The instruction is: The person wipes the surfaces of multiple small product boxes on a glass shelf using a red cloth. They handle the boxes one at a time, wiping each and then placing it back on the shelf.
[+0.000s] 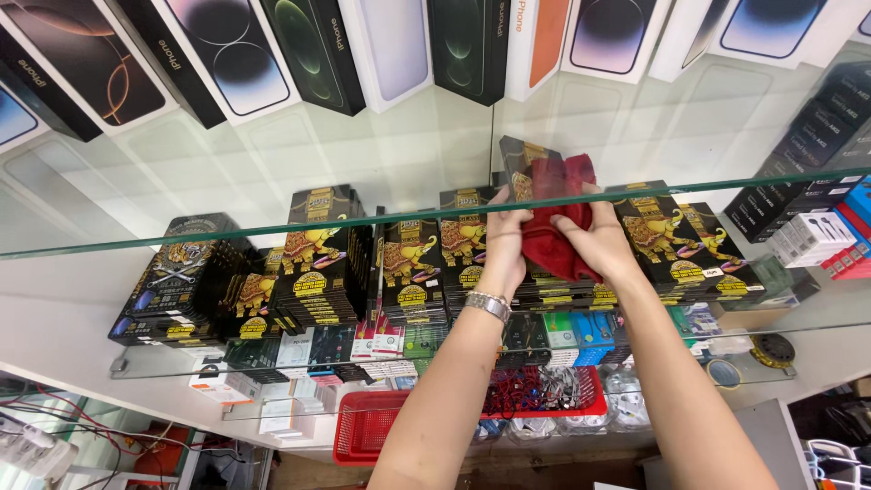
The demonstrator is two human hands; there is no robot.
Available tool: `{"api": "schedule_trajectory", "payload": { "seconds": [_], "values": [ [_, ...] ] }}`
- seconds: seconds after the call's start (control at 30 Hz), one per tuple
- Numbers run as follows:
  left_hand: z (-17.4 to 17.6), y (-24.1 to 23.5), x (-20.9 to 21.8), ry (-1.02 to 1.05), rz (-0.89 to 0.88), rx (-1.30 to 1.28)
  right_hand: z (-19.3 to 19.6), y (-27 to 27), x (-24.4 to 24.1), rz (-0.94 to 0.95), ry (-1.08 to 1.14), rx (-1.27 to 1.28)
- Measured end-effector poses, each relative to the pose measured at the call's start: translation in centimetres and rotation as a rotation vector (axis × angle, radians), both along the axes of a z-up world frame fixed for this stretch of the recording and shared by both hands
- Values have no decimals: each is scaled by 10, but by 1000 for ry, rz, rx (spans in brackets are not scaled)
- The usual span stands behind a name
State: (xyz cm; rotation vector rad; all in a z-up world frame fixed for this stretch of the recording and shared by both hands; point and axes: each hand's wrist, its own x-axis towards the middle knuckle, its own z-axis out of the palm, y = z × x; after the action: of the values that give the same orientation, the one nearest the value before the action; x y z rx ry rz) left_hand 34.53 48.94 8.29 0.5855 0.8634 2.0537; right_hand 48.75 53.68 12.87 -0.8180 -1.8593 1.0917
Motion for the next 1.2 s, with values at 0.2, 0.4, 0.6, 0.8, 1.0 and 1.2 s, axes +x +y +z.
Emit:
{"api": "schedule_trajectory", "payload": {
  "seconds": [0.2,0.4,0.6,0.8,1.0,1.2],
  "values": [
    [-1,-41,-38,-360,-305,23,23,-98,-8,22,-267,515],
    [-8,-136,-66,-314,-45,66,23,-147,-41,123,-356,720],
    [-6,-195,-96,-304,73,74,6,-162,-80,384,-333,767],
    [-14,-250,-106,-251,78,-88,4,-177,-100,506,-270,509],
    [-21,-267,-101,16,170,-391,-25,-210,-133,520,-225,879],
    [-33,-279,-100,264,64,-347,-3,-145,-154,319,-377,746]
  ]
}}
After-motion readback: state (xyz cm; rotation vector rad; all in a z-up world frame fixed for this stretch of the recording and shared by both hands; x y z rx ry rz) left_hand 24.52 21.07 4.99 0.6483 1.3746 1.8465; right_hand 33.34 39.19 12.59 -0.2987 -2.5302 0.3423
